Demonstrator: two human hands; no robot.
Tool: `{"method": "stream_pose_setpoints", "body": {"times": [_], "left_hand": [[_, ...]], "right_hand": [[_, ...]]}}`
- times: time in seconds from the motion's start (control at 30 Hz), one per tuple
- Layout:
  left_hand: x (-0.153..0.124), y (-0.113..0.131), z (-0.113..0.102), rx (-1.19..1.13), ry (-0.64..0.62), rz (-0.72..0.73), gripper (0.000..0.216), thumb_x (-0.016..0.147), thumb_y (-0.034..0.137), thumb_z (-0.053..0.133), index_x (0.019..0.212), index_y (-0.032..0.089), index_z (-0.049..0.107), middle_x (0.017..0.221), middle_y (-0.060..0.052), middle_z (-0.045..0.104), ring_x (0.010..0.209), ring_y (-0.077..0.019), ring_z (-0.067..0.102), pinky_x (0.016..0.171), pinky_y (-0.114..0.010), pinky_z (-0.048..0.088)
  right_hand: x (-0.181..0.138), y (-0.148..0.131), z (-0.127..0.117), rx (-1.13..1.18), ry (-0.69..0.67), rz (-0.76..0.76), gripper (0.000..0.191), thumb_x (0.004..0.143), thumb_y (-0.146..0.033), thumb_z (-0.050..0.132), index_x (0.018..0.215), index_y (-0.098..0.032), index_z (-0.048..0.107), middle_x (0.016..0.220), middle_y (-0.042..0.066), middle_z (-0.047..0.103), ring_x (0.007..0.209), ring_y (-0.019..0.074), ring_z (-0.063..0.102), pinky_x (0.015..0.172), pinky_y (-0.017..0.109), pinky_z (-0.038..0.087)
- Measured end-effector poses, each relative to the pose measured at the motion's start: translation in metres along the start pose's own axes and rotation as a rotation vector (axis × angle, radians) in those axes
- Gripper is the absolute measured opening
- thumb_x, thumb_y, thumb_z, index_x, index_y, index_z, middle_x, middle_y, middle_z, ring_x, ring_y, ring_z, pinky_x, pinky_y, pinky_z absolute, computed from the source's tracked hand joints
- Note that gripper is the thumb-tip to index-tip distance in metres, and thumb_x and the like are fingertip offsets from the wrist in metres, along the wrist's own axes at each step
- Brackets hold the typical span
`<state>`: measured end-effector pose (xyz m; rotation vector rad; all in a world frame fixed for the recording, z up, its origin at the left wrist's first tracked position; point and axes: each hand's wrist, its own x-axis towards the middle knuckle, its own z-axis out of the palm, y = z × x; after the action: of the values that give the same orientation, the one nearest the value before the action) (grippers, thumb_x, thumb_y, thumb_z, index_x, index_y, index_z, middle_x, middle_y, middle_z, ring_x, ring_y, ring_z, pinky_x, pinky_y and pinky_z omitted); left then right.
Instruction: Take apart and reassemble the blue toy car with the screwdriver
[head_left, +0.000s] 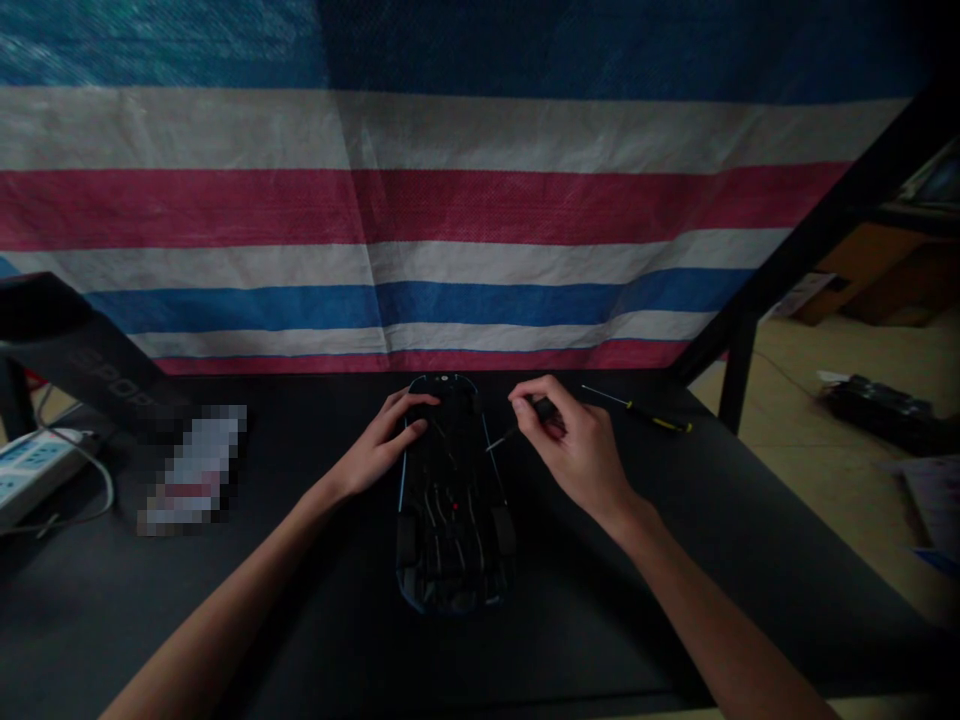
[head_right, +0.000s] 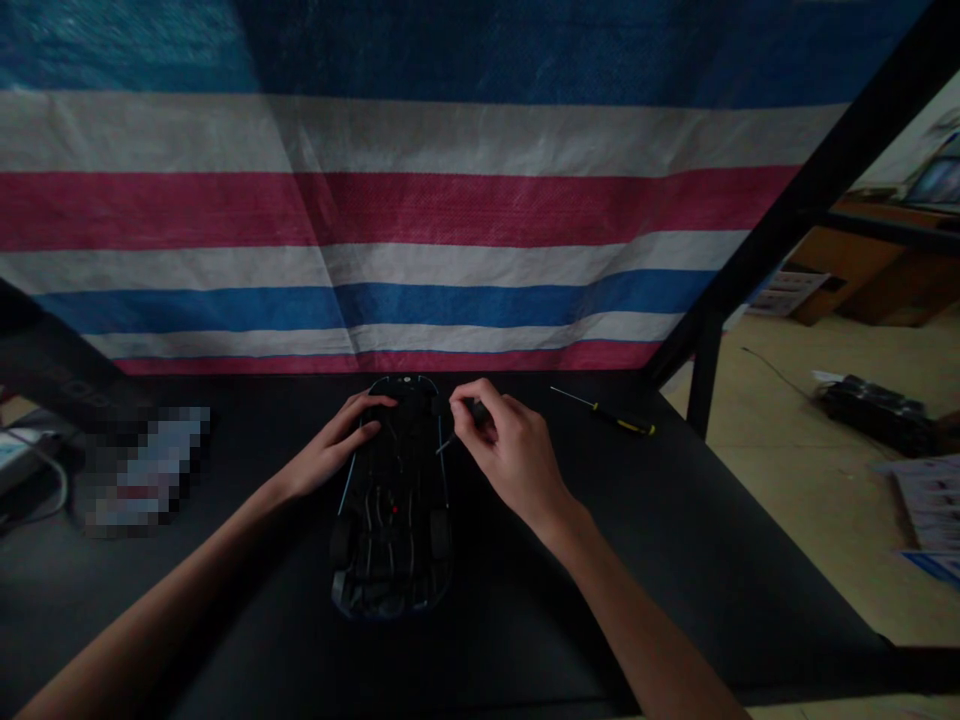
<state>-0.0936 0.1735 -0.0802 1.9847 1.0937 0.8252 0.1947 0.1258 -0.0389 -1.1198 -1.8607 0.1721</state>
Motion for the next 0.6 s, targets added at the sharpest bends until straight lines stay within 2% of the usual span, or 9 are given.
{"method": "stream_pose_setpoints", "body": {"times": [0.13, 0.23, 0.3, 0.37, 0.43, 0.53, 0.6], "left_hand": [[0.0, -0.001, -0.0005, -0.015, -0.003, -0.001, 0.041, 0.107, 0.052, 0.051, 0.142, 0.032, 0.061, 0.159, -0.008, 0.051, 0.16, -0.0325, 0.036, 0.136, -0.056, 0.018], [-0.0001, -0.0016, -0.0007, -0.005, -0.003, 0.0, 0.042, 0.107, 0.053, 0.051, 0.142, 0.032, 0.061, 0.157, -0.007, 0.054, 0.16, -0.0337, 0.035, 0.137, -0.058, 0.016], [0.0, -0.0018, -0.0007, -0.001, -0.006, -0.004, 0.043, 0.107, 0.054, 0.051, 0.143, 0.032, 0.061, 0.157, -0.007, 0.054, 0.16, -0.034, 0.035, 0.137, -0.058, 0.017], [0.0003, -0.0022, -0.0005, -0.001, -0.005, -0.004, 0.043, 0.107, 0.054, 0.051, 0.143, 0.032, 0.061, 0.158, -0.007, 0.053, 0.161, -0.0334, 0.034, 0.137, -0.057, 0.017], [0.0007, -0.0027, -0.0001, 0.001, -0.001, 0.0, 0.043, 0.107, 0.054, 0.051, 0.142, 0.032, 0.061, 0.158, -0.007, 0.053, 0.161, -0.0324, 0.033, 0.137, -0.055, 0.017], [0.0009, -0.0036, 0.0005, 0.0, -0.002, 0.004, 0.042, 0.107, 0.053, 0.051, 0.142, 0.031, 0.061, 0.159, -0.008, 0.051, 0.161, -0.0312, 0.034, 0.137, -0.053, 0.016], [0.0009, -0.004, 0.0007, -0.004, -0.006, 0.005, 0.042, 0.108, 0.053, 0.05, 0.143, 0.032, 0.06, 0.158, -0.008, 0.051, 0.16, -0.0312, 0.036, 0.137, -0.053, 0.018]], "right_hand": [[-0.0001, 0.0001, 0.0006, -0.013, 0.004, -0.074, 0.019, 0.103, -0.026, 0.053, 0.119, -0.025, 0.063, 0.098, 0.003, 0.071, 0.084, 0.0193, 0.068, 0.082, 0.035, 0.055], [-0.0001, -0.0005, 0.0015, -0.021, 0.009, -0.051, 0.01, 0.105, -0.029, 0.056, 0.109, -0.027, 0.064, 0.095, 0.002, 0.072, 0.078, 0.0178, 0.067, 0.074, 0.033, 0.054], [0.0, -0.0004, 0.0018, -0.004, 0.019, -0.054, 0.009, 0.105, -0.027, 0.055, 0.11, -0.027, 0.063, 0.095, 0.002, 0.072, 0.079, 0.0178, 0.067, 0.072, 0.031, 0.053], [0.0001, -0.0002, 0.0016, 0.006, 0.026, -0.094, 0.016, 0.103, -0.024, 0.054, 0.117, -0.026, 0.062, 0.104, 0.004, 0.072, 0.09, 0.0203, 0.068, 0.08, 0.034, 0.055], [0.0003, -0.0004, 0.001, 0.006, 0.018, -0.121, 0.018, 0.103, -0.024, 0.052, 0.119, -0.025, 0.062, 0.107, 0.005, 0.073, 0.093, 0.0211, 0.068, 0.086, 0.037, 0.055], [0.0011, -0.0015, 0.0, 0.009, 0.017, -0.077, 0.013, 0.107, -0.026, 0.052, 0.109, -0.026, 0.064, 0.097, 0.002, 0.073, 0.082, 0.0184, 0.067, 0.076, 0.033, 0.054], [0.0021, -0.0022, -0.0004, 0.01, 0.044, -0.077, 0.013, 0.106, -0.024, 0.052, 0.109, -0.026, 0.064, 0.097, 0.003, 0.074, 0.083, 0.0186, 0.068, 0.074, 0.032, 0.053]]}}
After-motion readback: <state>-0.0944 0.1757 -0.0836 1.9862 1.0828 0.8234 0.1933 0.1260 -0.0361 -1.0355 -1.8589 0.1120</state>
